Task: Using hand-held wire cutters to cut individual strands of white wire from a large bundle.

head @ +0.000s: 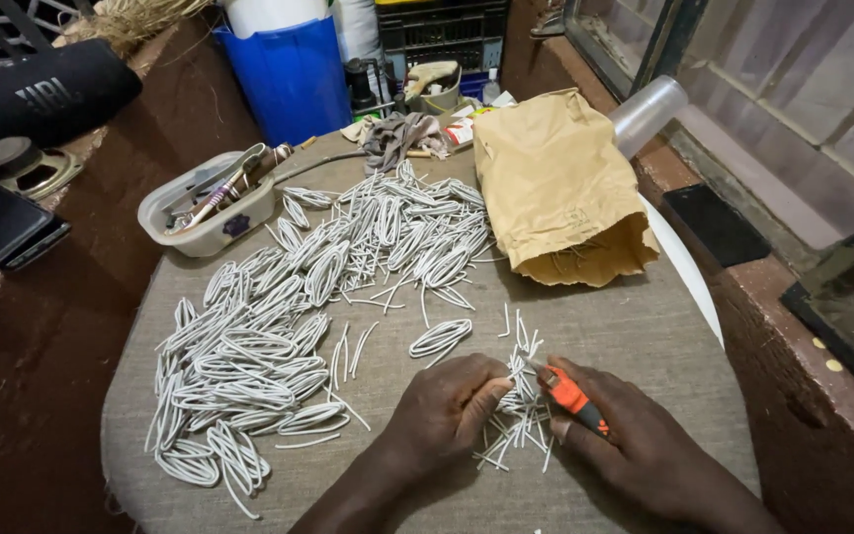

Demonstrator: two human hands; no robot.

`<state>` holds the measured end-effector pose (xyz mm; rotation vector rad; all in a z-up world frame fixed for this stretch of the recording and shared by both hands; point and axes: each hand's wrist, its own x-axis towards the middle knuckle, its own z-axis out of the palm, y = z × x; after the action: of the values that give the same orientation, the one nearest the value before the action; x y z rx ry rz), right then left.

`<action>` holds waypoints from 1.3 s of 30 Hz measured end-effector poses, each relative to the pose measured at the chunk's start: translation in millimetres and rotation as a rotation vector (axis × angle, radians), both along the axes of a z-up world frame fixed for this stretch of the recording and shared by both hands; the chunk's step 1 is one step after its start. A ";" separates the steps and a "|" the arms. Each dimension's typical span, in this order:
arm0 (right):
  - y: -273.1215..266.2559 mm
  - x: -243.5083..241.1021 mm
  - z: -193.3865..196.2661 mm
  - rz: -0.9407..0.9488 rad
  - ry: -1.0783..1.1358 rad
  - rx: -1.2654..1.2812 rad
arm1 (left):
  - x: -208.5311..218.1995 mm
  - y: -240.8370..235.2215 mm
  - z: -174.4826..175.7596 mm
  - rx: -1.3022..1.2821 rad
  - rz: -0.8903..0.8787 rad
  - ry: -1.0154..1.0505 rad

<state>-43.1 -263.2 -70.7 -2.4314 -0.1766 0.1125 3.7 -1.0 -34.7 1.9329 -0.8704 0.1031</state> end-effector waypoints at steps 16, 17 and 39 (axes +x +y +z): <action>37.2 0.4 -38.7 -0.148 -0.378 -0.256 | 2.3 -12.4 -16.9 0.379 0.360 0.292; 36.5 -0.2 -39.0 -0.153 -0.370 -0.251 | -3.9 -11.0 -6.5 0.360 0.321 0.320; 25.0 4.6 -10.2 -0.097 -0.183 -0.476 | -2.1 12.9 38.4 0.324 0.196 0.418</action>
<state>-38.5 -238.2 -80.9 -2.9206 -0.1231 -0.1270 1.5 11.9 3.7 2.2269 -0.4351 -0.3350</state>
